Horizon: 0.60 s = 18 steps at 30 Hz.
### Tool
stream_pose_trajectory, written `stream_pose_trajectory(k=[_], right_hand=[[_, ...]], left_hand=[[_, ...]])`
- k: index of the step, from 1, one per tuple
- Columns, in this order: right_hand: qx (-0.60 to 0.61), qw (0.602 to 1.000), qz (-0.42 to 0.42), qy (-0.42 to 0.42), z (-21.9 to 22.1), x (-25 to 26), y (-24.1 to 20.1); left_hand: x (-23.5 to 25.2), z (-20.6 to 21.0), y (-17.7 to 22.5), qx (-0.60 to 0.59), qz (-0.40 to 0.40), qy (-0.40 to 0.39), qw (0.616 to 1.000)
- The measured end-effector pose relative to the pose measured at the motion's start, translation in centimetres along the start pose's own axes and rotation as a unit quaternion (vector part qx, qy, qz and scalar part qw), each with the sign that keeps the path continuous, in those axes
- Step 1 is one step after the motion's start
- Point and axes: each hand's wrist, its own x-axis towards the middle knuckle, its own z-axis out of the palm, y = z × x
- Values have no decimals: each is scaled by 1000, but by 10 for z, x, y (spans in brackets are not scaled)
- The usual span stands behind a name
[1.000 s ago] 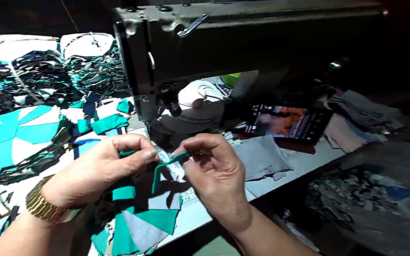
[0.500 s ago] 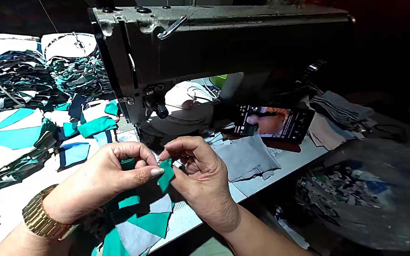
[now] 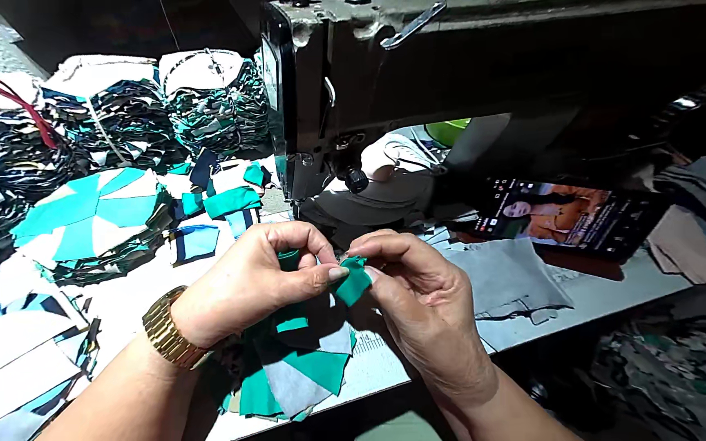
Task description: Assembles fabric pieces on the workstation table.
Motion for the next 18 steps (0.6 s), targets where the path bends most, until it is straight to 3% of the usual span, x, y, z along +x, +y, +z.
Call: stream_pose_trajectory(k=[9, 13, 18], right_hand=[[1, 1000, -31, 4, 1, 1, 1], [-63, 998, -23, 0, 5, -1, 1], [-125, 991, -39, -13, 7, -1, 1]], left_hand=[[0, -2, 1, 25, -3, -7, 1000], [-1, 1, 3, 40, -19, 11, 999], [0, 2, -1, 96, 38, 33, 994]])
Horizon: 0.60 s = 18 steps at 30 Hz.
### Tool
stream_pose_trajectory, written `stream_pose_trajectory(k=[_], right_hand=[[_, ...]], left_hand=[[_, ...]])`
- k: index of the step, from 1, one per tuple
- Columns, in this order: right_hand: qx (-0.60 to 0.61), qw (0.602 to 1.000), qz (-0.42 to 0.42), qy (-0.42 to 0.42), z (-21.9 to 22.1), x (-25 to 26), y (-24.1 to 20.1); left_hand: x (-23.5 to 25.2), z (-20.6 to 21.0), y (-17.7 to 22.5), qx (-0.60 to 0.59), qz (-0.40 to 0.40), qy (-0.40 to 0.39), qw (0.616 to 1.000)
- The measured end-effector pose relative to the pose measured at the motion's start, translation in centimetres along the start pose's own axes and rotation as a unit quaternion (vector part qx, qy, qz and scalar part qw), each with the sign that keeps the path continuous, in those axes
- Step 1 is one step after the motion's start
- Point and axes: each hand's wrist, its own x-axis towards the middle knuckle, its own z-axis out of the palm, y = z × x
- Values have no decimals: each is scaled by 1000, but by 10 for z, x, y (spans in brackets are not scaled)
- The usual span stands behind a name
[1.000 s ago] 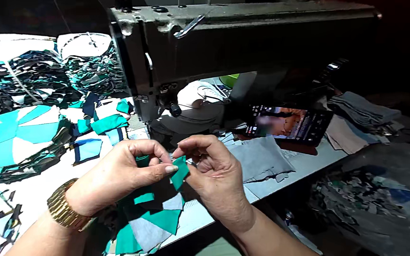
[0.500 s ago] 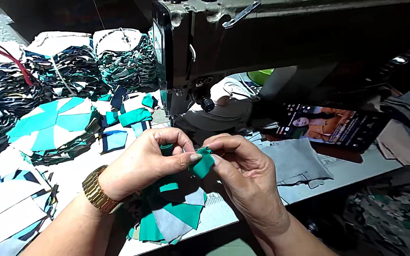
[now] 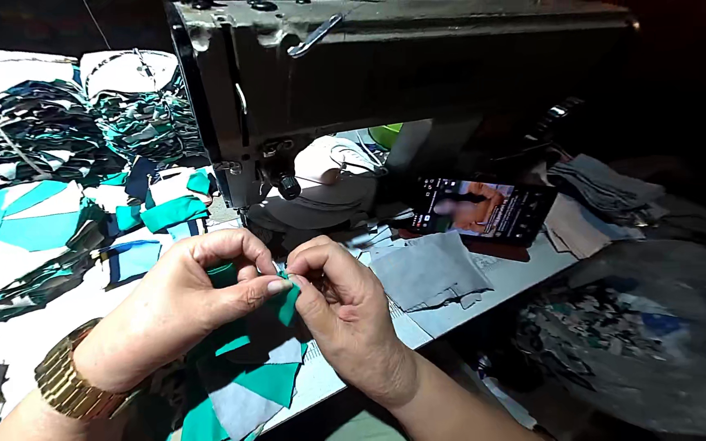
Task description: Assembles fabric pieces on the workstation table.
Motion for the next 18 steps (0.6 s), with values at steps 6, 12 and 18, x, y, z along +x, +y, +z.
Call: stream_pose_trajectory(k=[6, 12, 18], right_hand=[[-4, 999, 19, 38, -3, 2, -1], [142, 985, 77, 65, -7, 2, -1], [241, 959, 150, -13, -8, 1, -3]], left_hand=[[-1, -3, -1, -10, 4, 23, 1000], [-1, -6, 0, -17, -20, 56, 998], [-1, 0, 3, -54, -69, 85, 992]])
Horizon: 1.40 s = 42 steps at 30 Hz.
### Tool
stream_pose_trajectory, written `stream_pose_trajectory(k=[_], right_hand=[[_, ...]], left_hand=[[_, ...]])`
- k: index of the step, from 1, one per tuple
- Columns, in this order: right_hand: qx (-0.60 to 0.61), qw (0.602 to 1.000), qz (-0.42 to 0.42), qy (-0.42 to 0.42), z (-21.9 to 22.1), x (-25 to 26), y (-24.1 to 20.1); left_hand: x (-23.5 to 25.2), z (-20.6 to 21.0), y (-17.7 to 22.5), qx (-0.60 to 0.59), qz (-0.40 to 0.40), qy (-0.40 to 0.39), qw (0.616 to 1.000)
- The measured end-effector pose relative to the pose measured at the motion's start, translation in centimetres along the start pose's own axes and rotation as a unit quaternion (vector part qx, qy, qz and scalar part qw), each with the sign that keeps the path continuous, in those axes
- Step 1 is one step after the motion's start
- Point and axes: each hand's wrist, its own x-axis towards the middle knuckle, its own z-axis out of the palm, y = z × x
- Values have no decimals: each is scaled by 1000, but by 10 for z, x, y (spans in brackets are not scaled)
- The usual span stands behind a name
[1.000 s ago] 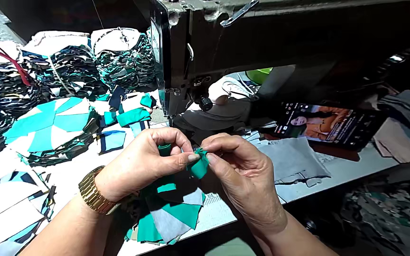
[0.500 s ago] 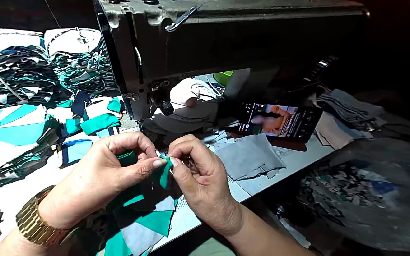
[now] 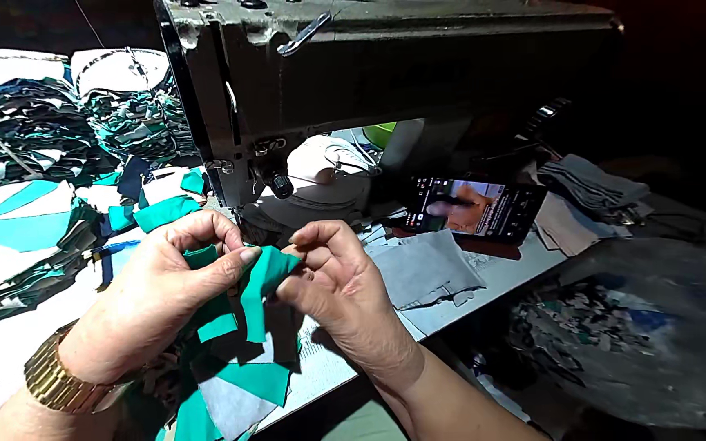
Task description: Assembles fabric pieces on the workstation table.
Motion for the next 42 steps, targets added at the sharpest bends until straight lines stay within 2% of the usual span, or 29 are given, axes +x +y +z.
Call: stream_pose_trajectory(k=[5, 12, 14, 17, 20, 23, 27, 30, 33, 37, 42], right_hand=[[-22, 999, 20, 13, -2, 1, 1], [-54, 998, 9, 24, 1, 1, -1], [-99, 995, -2, 9, 1, 1, -3], [-115, 993, -11, -23, 1, 1, -3], [-39, 998, 33, -35, 0, 1, -2], [43, 994, 87, -57, -1, 3, -1], [51, 989, 119, -69, 1, 4, -3], [19, 993, 114, -13, 0, 3, -3], [-4, 995, 89, 34, -3, 3, -1], [-36, 998, 33, 50, 0, 3, 0], [-79, 994, -37, 64, 0, 8, 5]], left_hand=[[0, -1, 3, -33, -30, -5, 999], [-1, -10, 8, -69, -106, -139, 982], [0, -9, 9, -74, -120, -145, 979], [2, -10, 2, -55, -77, -137, 986], [4, -10, -1, -24, -25, -111, 993], [4, -9, 1, -14, -6, -80, 997], [5, -6, 1, -9, 10, -44, 999], [6, -10, 2, 12, 8, -43, 999], [6, -19, 4, 5, -28, -90, 996], [5, -23, 7, -20, -69, -143, 987], [5, -26, 9, 5, -51, -126, 991]])
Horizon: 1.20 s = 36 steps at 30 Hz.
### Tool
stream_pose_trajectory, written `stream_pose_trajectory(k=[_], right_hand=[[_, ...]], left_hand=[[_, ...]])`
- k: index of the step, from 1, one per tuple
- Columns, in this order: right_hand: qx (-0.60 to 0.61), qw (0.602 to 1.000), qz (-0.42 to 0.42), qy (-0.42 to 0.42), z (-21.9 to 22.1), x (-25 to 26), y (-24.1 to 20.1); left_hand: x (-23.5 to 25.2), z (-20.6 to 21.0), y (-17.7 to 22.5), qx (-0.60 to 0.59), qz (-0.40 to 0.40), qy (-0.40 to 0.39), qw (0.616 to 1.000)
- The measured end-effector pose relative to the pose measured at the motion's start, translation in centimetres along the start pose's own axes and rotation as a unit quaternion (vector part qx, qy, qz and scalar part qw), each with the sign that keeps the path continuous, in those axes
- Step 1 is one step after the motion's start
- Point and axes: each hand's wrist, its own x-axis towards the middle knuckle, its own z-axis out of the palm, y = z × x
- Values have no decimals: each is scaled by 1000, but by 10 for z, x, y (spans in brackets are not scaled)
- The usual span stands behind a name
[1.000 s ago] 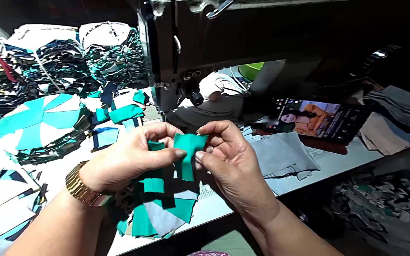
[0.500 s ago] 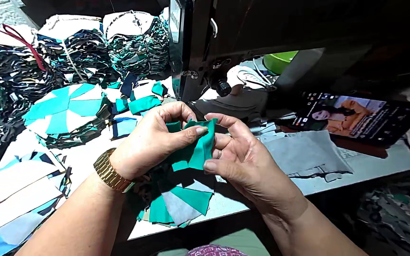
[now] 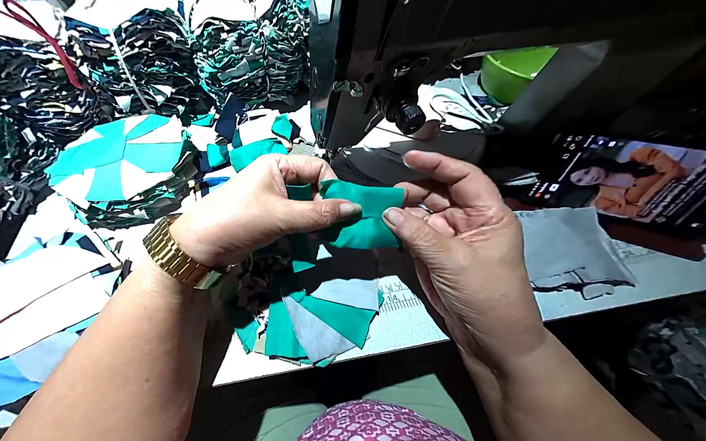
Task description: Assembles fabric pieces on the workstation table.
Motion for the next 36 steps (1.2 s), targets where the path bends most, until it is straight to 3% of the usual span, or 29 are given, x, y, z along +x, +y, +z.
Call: stream_pose_trajectory(k=[8, 16, 21, 26, 30, 33, 36], right_hand=[[-216, 975, -10, -52, 5, -4, 3], [-464, 877, -67, -104, 14, -9, 9], [-424, 900, -61, -78, 11, -8, 9], [-494, 858, -81, -111, 12, -9, 12], [-451, 882, -63, -120, 5, -8, 7], [-407, 900, -95, -124, 0, -6, 1], [-397, 892, -122, -179, -3, -5, 3]], left_hand=[[-5, -12, 2, 173, -53, -140, 974], [0, 1, -1, 318, -167, -119, 926], [-1, -3, 4, 354, -146, -109, 917], [0, -2, 5, 385, -176, -115, 899], [-4, -12, 1, 413, -126, -60, 900], [-8, -19, 6, 416, -101, -17, 904], [-10, -16, 4, 398, -58, -39, 915]])
